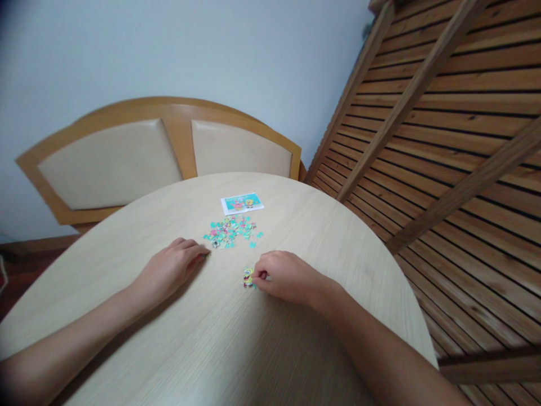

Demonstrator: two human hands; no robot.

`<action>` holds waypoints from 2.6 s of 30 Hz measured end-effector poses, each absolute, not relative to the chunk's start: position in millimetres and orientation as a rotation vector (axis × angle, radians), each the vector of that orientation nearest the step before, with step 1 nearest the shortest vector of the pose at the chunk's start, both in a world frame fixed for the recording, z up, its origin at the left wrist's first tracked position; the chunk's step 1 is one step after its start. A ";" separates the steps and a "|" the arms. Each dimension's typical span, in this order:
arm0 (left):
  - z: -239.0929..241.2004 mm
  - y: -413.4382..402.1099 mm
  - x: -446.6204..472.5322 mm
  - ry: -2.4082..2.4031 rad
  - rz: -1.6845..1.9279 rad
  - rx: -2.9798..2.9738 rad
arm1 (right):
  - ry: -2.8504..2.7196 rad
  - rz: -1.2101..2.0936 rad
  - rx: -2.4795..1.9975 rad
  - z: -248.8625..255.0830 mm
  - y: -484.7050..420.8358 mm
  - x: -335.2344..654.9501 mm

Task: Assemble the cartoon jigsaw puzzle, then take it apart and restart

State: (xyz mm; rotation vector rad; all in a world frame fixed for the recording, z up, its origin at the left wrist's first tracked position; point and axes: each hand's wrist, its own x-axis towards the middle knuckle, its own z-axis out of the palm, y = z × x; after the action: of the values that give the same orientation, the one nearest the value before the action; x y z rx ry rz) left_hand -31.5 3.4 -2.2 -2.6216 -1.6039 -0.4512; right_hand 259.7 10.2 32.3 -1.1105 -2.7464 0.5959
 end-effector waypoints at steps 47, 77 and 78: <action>-12.6 -10.7 8.1 -1.301 -0.863 -3.111 | -2.764 0.443 -0.805 14.0 13.1 254.2; -1.6 -11.8 7.3 -0.921 -0.541 -2.980 | -2.775 0.427 -0.824 18.6 11.0 251.2; -1.4 -11.4 7.2 -0.914 -0.537 -2.990 | -2.768 0.432 -0.819 18.2 11.2 251.8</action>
State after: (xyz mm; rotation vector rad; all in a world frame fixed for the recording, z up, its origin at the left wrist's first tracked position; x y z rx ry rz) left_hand 7.2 -11.4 -1.4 -2.9901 -0.9137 -0.5371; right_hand 251.8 11.2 18.2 -0.8192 -2.7683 0.4315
